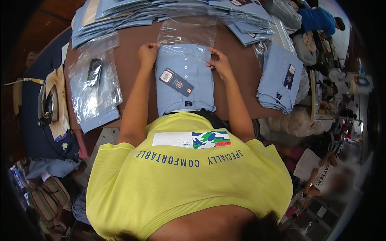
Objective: The person bags folded light-blue shirts by placing each shirt into a plastic bag, removing the adhesive strip, and sealing the bag.
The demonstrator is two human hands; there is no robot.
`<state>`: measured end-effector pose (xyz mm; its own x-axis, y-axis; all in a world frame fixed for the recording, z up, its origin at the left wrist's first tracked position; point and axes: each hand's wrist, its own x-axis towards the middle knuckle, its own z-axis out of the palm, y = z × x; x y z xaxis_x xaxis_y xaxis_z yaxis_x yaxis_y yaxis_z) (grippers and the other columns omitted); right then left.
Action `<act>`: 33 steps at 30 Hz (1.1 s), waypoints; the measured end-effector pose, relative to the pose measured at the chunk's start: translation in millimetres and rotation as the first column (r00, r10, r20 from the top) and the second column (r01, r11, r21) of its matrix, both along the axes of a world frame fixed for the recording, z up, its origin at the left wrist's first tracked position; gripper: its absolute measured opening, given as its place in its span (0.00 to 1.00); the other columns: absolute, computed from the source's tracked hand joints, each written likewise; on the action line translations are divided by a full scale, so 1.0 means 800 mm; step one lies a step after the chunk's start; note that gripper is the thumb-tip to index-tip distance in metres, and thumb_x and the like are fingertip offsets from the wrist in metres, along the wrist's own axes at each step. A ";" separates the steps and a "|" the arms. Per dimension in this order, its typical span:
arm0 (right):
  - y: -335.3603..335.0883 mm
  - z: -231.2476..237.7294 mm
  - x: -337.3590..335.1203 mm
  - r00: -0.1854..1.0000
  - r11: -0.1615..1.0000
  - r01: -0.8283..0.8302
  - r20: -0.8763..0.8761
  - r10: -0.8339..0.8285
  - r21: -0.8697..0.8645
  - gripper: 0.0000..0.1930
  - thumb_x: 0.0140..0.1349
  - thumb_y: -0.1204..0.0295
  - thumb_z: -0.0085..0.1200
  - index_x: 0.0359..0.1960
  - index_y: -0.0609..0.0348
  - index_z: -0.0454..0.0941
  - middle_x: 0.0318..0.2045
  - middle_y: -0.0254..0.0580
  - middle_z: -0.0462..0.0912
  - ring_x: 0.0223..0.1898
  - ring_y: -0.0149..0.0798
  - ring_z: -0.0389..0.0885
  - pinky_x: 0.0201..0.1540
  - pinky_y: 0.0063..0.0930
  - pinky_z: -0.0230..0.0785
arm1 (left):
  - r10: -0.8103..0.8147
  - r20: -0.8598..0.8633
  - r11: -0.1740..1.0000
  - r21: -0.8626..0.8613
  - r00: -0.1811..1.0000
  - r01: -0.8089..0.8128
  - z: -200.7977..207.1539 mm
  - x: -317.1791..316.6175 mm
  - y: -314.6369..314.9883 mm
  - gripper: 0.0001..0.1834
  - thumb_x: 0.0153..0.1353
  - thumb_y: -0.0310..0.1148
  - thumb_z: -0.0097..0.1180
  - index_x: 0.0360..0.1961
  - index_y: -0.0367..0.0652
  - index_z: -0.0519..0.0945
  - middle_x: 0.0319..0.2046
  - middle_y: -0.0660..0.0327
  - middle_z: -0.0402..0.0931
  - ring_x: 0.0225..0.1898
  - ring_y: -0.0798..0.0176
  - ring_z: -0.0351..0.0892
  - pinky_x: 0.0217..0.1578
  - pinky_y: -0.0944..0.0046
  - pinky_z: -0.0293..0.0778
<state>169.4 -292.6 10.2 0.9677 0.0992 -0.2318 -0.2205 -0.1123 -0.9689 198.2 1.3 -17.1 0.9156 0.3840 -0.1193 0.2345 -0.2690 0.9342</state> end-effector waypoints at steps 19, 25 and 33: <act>-0.029 -0.010 -0.001 0.987 0.978 0.016 -0.159 0.018 0.206 0.24 0.55 0.83 0.54 0.55 0.63 0.69 0.48 0.42 0.72 0.30 0.30 0.78 0.30 0.16 0.68 | -0.284 -0.253 0.822 -0.561 0.925 0.099 0.030 -0.060 0.030 0.22 0.52 0.23 0.60 0.49 0.39 0.69 0.36 0.60 0.77 0.37 0.69 0.76 0.37 0.72 0.74; -0.030 -0.013 0.018 1.000 0.986 0.022 -0.020 -0.019 0.164 0.19 0.55 0.82 0.52 0.50 0.62 0.73 0.39 0.37 0.75 0.29 0.26 0.77 0.28 0.14 0.65 | -0.234 -0.201 0.884 -0.452 0.951 0.122 0.031 -0.068 0.015 0.21 0.48 0.25 0.65 0.43 0.39 0.72 0.31 0.63 0.77 0.32 0.71 0.76 0.32 0.75 0.70; -0.023 -0.006 0.061 0.998 0.988 -0.057 0.032 0.062 -0.143 0.13 0.54 0.83 0.49 0.41 0.60 0.77 0.30 0.33 0.77 0.27 0.24 0.76 0.26 0.15 0.64 | -0.204 -0.083 0.931 -0.325 0.975 0.167 0.025 -0.065 0.002 0.23 0.47 0.26 0.66 0.44 0.33 0.72 0.29 0.61 0.76 0.27 0.71 0.75 0.26 0.75 0.69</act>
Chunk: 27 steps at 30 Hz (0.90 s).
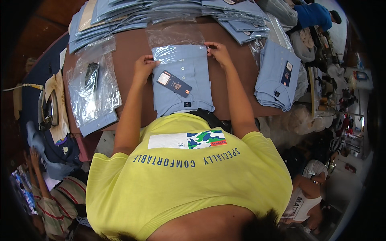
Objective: The person bags folded light-blue shirts by placing each shirt into a plastic bag, removing the adhesive strip, and sealing the bag.
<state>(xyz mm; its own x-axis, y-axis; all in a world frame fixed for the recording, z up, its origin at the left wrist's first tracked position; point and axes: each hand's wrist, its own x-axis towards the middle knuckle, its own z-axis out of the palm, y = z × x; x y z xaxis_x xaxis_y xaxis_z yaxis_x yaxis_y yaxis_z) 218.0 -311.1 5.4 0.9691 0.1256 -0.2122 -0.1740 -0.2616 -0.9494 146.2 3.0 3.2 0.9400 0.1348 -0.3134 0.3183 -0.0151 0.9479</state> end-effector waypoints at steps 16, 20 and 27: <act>-0.021 -0.021 0.008 0.927 0.829 0.213 -0.375 -0.004 0.517 0.08 0.58 0.81 0.51 0.40 0.66 0.75 0.32 0.38 0.79 0.30 0.27 0.77 0.33 0.16 0.73 | 0.010 0.019 1.000 0.001 1.000 -0.010 -0.002 -0.003 -0.003 0.25 0.46 0.27 0.66 0.46 0.31 0.71 0.31 0.58 0.76 0.30 0.68 0.75 0.29 0.73 0.71; -0.026 -0.028 -0.026 0.915 0.762 0.262 -0.404 0.000 0.592 0.09 0.58 0.82 0.52 0.41 0.63 0.72 0.32 0.38 0.77 0.30 0.27 0.75 0.33 0.16 0.73 | -0.019 0.005 0.999 -0.030 1.000 0.019 -0.010 -0.005 0.005 0.26 0.47 0.27 0.66 0.47 0.33 0.70 0.32 0.57 0.75 0.31 0.69 0.75 0.28 0.73 0.70; -0.014 -0.014 -0.088 0.972 0.888 0.154 -0.226 -0.059 0.434 0.08 0.56 0.83 0.53 0.38 0.62 0.72 0.27 0.34 0.74 0.26 0.26 0.73 0.30 0.14 0.67 | -0.049 -0.026 0.981 -0.188 0.998 0.043 -0.001 -0.015 0.021 0.24 0.49 0.25 0.64 0.47 0.35 0.69 0.34 0.57 0.75 0.34 0.67 0.76 0.35 0.71 0.73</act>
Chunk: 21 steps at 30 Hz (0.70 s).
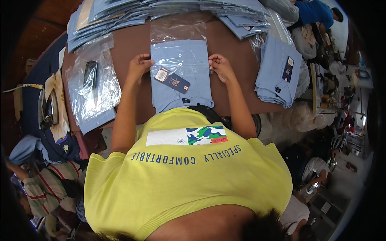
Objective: The person bags folded light-blue shirts by placing each shirt into a plastic bag, removing the adhesive strip, and sealing the bag.
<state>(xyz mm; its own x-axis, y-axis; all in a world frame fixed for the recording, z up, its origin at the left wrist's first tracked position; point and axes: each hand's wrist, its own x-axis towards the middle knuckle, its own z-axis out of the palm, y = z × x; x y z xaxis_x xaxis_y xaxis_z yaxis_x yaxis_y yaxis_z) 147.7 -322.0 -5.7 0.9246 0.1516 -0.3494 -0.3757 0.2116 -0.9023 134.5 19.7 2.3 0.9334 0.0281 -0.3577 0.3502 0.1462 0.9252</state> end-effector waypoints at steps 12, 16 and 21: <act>0.013 0.004 -0.032 0.998 0.991 0.004 0.062 0.004 -0.137 0.11 0.53 0.82 0.56 0.39 0.65 0.73 0.31 0.36 0.72 0.26 0.25 0.73 0.30 0.15 0.69 | -0.028 -0.032 0.999 -0.033 0.999 0.027 -0.006 -0.020 0.018 0.20 0.51 0.18 0.57 0.47 0.35 0.70 0.37 0.56 0.75 0.37 0.67 0.76 0.39 0.71 0.74; 0.014 0.008 -0.035 0.998 0.984 0.042 0.058 -0.033 -0.173 0.12 0.54 0.82 0.56 0.40 0.65 0.72 0.32 0.36 0.72 0.27 0.25 0.74 0.32 0.16 0.69 | -0.201 0.280 0.963 0.230 0.939 0.137 -0.003 -0.037 0.015 0.23 0.49 0.15 0.53 0.49 0.40 0.73 0.45 0.59 0.73 0.45 0.63 0.74 0.46 0.65 0.72; 0.023 0.018 -0.041 0.882 0.807 0.173 0.454 0.128 -0.564 0.10 0.53 0.76 0.58 0.37 0.60 0.75 0.35 0.39 0.74 0.33 0.33 0.75 0.38 0.26 0.69 | -0.515 0.364 0.736 0.652 0.776 0.183 0.037 -0.049 0.008 0.17 0.50 0.18 0.55 0.43 0.41 0.77 0.50 0.59 0.73 0.50 0.57 0.73 0.51 0.62 0.68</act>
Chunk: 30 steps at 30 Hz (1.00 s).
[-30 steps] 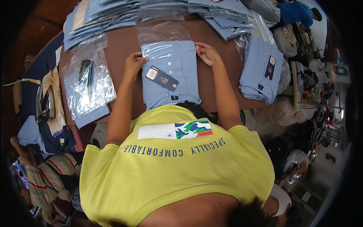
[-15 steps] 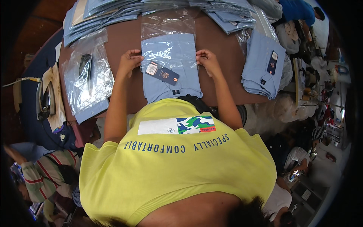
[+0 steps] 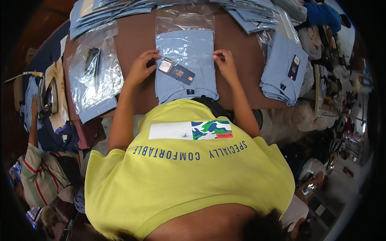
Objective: The person bags folded light-blue shirts by placing each shirt into a plastic bag, removing the adhesive strip, and sealing the bag.
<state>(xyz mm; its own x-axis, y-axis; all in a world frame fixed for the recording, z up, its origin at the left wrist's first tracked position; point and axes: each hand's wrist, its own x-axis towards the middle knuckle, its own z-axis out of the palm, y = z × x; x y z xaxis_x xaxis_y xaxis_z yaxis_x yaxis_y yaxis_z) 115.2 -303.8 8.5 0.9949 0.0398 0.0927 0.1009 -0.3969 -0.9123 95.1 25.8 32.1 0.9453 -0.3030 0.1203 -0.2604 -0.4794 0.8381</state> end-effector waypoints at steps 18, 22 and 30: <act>0.111 0.014 -0.044 0.643 0.515 -0.380 0.180 0.744 -0.769 0.23 0.57 0.56 0.51 0.53 0.50 0.72 0.58 0.34 0.68 0.62 0.38 0.60 0.61 0.40 0.52 | 0.142 -0.047 0.989 -0.024 0.989 -0.144 -0.010 0.028 0.002 0.10 0.61 0.34 0.51 0.36 0.37 0.76 0.34 0.51 0.77 0.38 0.50 0.75 0.39 0.58 0.69; 0.097 0.031 -0.046 0.684 0.642 -0.314 0.303 0.664 -0.700 0.21 0.55 0.60 0.55 0.50 0.49 0.73 0.53 0.35 0.70 0.58 0.40 0.64 0.57 0.40 0.54 | 0.115 -0.033 0.993 -0.033 0.993 -0.116 -0.012 0.022 0.004 0.10 0.62 0.33 0.50 0.36 0.37 0.76 0.36 0.54 0.78 0.39 0.56 0.75 0.40 0.61 0.69; 0.022 0.019 -0.025 0.856 0.729 0.062 0.412 0.312 -0.682 0.21 0.48 0.65 0.58 0.47 0.48 0.73 0.45 0.35 0.72 0.51 0.39 0.67 0.53 0.42 0.55 | 0.105 -0.030 0.991 -0.074 0.994 -0.107 -0.011 0.002 -0.003 0.08 0.64 0.31 0.48 0.38 0.37 0.74 0.46 0.58 0.76 0.42 0.67 0.75 0.45 0.67 0.69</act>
